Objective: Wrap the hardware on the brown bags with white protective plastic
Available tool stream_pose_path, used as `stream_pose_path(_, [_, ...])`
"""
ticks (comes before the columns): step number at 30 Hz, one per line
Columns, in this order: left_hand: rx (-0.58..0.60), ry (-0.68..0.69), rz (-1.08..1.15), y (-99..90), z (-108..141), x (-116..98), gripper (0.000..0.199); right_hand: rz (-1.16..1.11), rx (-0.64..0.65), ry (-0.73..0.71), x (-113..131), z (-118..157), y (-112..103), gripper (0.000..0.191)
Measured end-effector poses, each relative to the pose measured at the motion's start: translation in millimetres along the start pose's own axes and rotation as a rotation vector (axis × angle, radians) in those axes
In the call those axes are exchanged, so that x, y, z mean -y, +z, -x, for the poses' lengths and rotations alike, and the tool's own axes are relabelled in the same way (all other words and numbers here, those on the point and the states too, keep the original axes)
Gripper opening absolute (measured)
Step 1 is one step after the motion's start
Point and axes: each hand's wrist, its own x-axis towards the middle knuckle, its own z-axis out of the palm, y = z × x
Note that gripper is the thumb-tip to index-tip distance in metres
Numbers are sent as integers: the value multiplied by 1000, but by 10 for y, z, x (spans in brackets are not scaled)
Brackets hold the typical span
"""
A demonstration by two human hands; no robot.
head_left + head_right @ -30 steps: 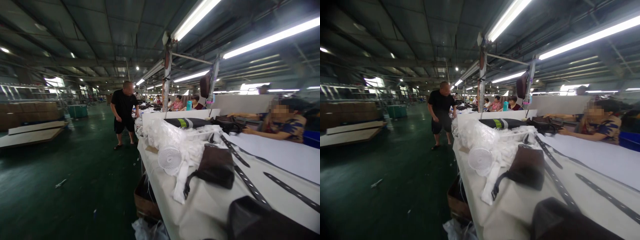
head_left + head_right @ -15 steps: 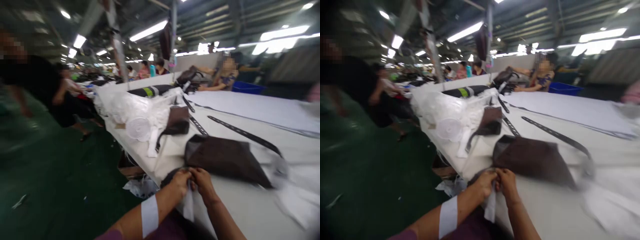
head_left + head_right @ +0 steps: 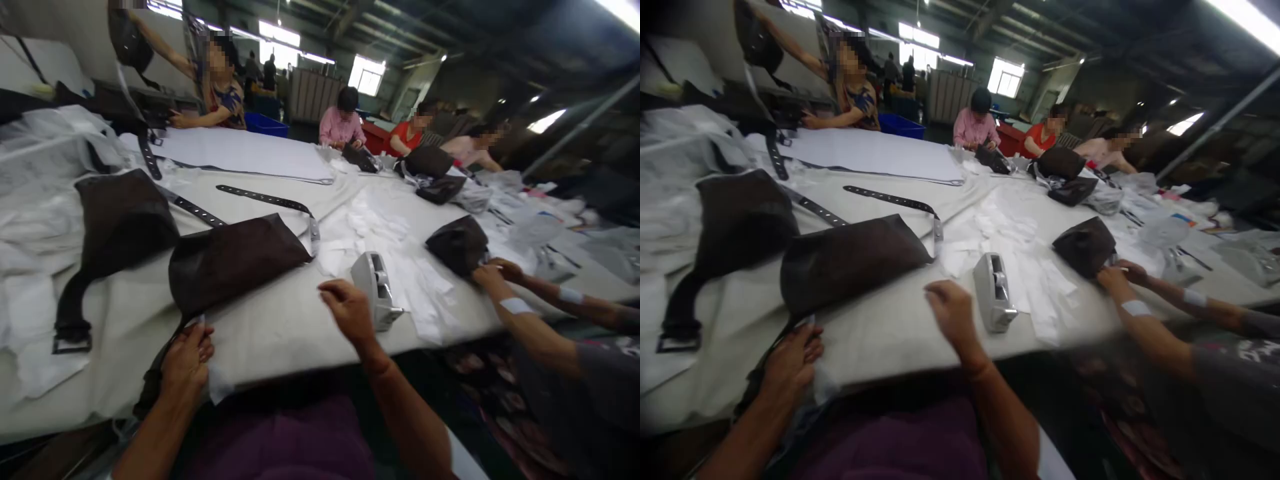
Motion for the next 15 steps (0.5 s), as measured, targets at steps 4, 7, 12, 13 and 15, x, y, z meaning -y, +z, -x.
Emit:
stream_pose_path(4, [11,22,3,65,45,-13,24,-5,-414,298,-458,-182,-1261,14])
stream_pose_path(7, [29,27,5,83,52,-8,23,-98,-289,597,-747,-276,-1643,10])
stream_pose_path(12, [26,27,3,77,64,-1,24,-173,-125,834,-963,-386,-1583,9])
stream_pose_path(13, [26,30,0,71,63,1,24,-171,-106,856,-982,-406,-1550,9])
stream_pose_path(15, [36,35,-3,54,57,9,24,-162,-77,901,-1014,-444,-1502,9])
